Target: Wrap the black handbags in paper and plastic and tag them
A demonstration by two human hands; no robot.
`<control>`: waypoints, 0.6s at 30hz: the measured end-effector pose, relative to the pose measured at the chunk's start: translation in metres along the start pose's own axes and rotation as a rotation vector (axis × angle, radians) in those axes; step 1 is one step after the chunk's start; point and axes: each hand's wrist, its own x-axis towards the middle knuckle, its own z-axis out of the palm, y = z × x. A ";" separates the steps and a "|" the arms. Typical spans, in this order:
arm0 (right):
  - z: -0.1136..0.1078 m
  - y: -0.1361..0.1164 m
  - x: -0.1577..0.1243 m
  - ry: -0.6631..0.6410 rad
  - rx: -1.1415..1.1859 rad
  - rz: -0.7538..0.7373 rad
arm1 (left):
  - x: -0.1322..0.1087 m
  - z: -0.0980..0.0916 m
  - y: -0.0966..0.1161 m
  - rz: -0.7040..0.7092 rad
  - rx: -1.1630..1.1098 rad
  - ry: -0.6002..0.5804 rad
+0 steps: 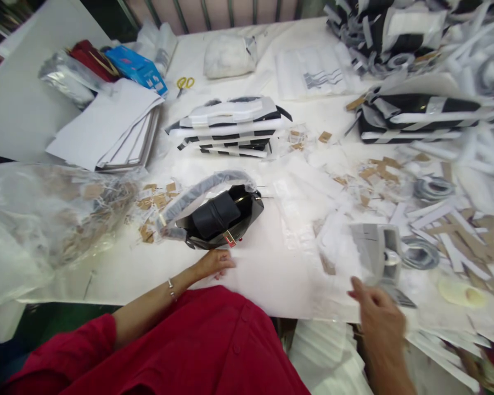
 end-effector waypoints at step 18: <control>0.172 -0.133 -0.185 -0.913 0.589 -0.112 | -0.110 -0.033 -0.021 0.092 -0.153 0.044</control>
